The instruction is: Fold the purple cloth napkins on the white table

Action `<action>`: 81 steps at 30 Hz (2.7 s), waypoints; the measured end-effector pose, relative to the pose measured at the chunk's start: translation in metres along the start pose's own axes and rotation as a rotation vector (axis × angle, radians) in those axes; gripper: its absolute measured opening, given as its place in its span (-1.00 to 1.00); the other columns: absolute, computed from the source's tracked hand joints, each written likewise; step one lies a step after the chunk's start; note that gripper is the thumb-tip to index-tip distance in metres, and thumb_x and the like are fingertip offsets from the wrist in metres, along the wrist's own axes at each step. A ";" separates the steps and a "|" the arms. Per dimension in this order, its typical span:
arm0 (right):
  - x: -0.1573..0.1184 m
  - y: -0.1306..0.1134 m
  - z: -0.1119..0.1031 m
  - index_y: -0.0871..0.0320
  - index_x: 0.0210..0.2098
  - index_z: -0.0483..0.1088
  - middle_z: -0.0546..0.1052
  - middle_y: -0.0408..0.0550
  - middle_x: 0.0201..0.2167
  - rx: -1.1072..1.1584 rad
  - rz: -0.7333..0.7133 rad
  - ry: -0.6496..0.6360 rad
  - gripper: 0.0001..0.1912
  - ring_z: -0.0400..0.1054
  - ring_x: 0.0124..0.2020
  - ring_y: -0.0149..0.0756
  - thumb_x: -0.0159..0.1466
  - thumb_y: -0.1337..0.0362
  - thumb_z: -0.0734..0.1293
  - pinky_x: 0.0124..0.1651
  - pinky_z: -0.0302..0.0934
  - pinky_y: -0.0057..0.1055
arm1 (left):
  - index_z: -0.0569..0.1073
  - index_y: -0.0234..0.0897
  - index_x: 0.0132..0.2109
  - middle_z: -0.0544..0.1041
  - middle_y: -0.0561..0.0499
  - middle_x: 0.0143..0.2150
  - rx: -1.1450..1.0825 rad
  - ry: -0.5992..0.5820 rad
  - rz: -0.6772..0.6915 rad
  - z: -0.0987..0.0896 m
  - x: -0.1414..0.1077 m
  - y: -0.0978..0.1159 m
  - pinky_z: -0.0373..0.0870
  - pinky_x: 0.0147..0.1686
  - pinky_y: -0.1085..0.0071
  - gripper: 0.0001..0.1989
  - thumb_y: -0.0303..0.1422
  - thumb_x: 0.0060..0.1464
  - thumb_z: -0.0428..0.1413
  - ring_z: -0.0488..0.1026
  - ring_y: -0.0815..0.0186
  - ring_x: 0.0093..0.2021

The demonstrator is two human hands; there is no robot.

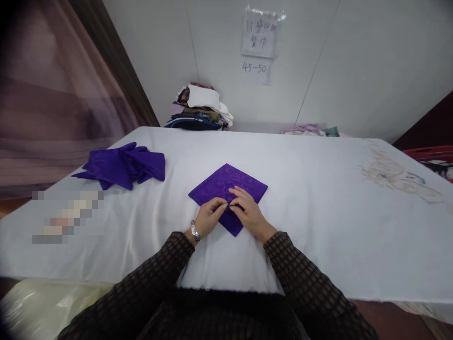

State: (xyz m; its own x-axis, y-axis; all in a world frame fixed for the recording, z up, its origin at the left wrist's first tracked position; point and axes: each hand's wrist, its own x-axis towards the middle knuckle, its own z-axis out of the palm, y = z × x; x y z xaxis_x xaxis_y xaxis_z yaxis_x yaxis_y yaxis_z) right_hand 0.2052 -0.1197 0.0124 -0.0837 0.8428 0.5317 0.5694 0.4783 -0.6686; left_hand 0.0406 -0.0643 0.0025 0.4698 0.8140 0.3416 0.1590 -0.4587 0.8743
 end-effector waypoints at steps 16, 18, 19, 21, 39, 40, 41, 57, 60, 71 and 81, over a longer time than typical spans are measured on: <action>-0.001 -0.003 0.000 0.06 -0.32 0.37 0.40 -0.04 0.09 0.111 0.106 0.042 -0.92 0.13 0.21 -0.19 0.26 0.33 0.24 0.23 0.01 -0.03 | 0.45 -0.25 -0.29 0.51 0.08 -0.40 0.019 -0.054 0.019 -0.003 -0.003 0.006 0.33 -0.35 0.48 -0.88 -0.35 0.12 0.04 0.40 0.40 -0.39; 0.000 -0.004 0.000 0.06 -0.32 0.37 0.40 -0.04 0.08 0.133 0.116 0.044 -0.92 0.13 0.21 -0.19 0.25 0.34 0.25 0.23 0.00 -0.04 | 0.46 -0.26 -0.29 0.51 0.08 -0.39 0.008 -0.059 0.022 -0.003 -0.003 0.006 0.34 -0.34 0.48 -0.87 -0.34 0.12 0.03 0.41 0.40 -0.38; 0.000 -0.004 0.000 0.06 -0.32 0.38 0.40 -0.04 0.08 0.143 0.118 0.046 -0.92 0.13 0.21 -0.20 0.25 0.34 0.25 0.24 0.00 -0.05 | 0.46 -0.26 -0.28 0.52 0.08 -0.37 -0.006 -0.060 0.021 -0.003 -0.003 0.005 0.34 -0.33 0.47 -0.87 -0.34 0.12 0.04 0.42 0.40 -0.37; 0.000 -0.005 0.000 0.06 -0.32 0.38 0.41 -0.04 0.07 0.154 0.119 0.053 -0.92 0.13 0.21 -0.22 0.24 0.35 0.26 0.23 0.01 -0.07 | 0.46 -0.26 -0.26 0.53 0.07 -0.35 -0.037 -0.058 0.019 -0.002 -0.004 0.005 0.36 -0.31 0.47 -0.88 -0.32 0.09 0.09 0.43 0.39 -0.34; -0.001 -0.008 -0.022 0.07 -0.28 0.40 0.42 -0.02 0.06 -0.007 0.015 0.173 -0.93 0.13 0.20 -0.15 0.24 0.33 0.29 0.22 0.04 0.00 | 0.43 -0.26 -0.39 0.43 0.14 -0.51 -0.111 0.066 -0.072 -0.001 0.008 -0.011 0.24 -0.48 0.52 -0.90 -0.32 0.01 0.12 0.31 0.45 -0.50; -0.005 -0.009 -0.026 0.07 -0.29 0.41 0.42 -0.02 0.05 -0.029 0.001 0.147 -0.94 0.14 0.20 -0.14 0.24 0.33 0.29 0.20 0.05 0.00 | 0.43 -0.27 -0.39 0.41 0.15 -0.52 -0.145 0.081 -0.095 -0.001 0.010 -0.013 0.22 -0.49 0.53 -0.89 -0.32 0.01 0.13 0.29 0.46 -0.52; -0.010 -0.011 -0.029 0.06 -0.30 0.41 0.43 -0.03 0.03 -0.048 -0.016 0.105 -0.93 0.16 0.18 -0.13 0.24 0.32 0.29 0.18 0.09 0.00 | 0.42 -0.27 -0.39 0.39 0.16 -0.54 -0.174 0.094 -0.115 -0.001 0.011 -0.015 0.20 -0.51 0.53 -0.89 -0.31 0.00 0.13 0.27 0.47 -0.53; -0.041 -0.006 -0.002 0.09 -0.26 0.49 0.48 -0.03 -0.27 -0.382 -0.078 -0.306 -0.86 0.28 -0.18 -0.22 0.27 0.32 0.28 -0.13 0.16 -0.24 | 0.43 -0.26 -0.37 0.36 0.15 -0.53 -0.093 0.133 -0.047 -0.001 0.008 -0.017 0.20 -0.49 0.53 -0.84 -0.26 0.03 0.11 0.25 0.46 -0.51; -0.040 -0.009 0.002 0.13 -0.35 0.47 0.48 -0.03 -0.33 -0.410 -0.086 -0.279 -0.84 0.27 -0.24 -0.24 0.28 0.36 0.25 -0.18 0.16 -0.27 | 0.44 -0.25 -0.37 0.40 0.14 -0.50 -0.030 0.125 -0.015 -0.001 0.007 -0.013 0.25 -0.45 0.52 -0.85 -0.27 0.04 0.11 0.30 0.44 -0.48; -0.023 -0.017 -0.007 0.12 -0.21 0.38 0.46 0.04 -0.25 -0.407 -0.191 -0.017 -0.80 0.28 -0.19 -0.18 0.32 0.36 0.14 -0.12 0.21 -0.17 | 0.49 -0.21 -0.24 0.57 0.01 -0.26 0.102 0.002 0.230 -0.002 0.001 0.000 0.39 -0.17 0.35 -0.88 -0.41 0.07 0.07 0.48 0.32 -0.23; -0.010 -0.017 -0.008 0.11 -0.23 0.37 0.37 0.06 0.08 -0.379 -0.221 0.090 -0.84 0.16 0.15 -0.13 0.29 0.40 0.18 0.13 0.11 -0.03 | 0.48 -0.24 -0.25 0.56 0.02 -0.31 0.086 -0.044 0.165 -0.001 -0.001 0.004 0.40 -0.24 0.39 -0.90 -0.41 0.07 0.08 0.47 0.33 -0.29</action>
State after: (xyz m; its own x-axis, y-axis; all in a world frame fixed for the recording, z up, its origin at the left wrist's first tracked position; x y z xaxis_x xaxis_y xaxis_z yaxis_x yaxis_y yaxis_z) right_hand 0.2035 -0.1381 0.0225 -0.1750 0.6977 0.6947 0.8069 0.5060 -0.3049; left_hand 0.0398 -0.0660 0.0059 0.5331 0.7097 0.4605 0.1492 -0.6147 0.7745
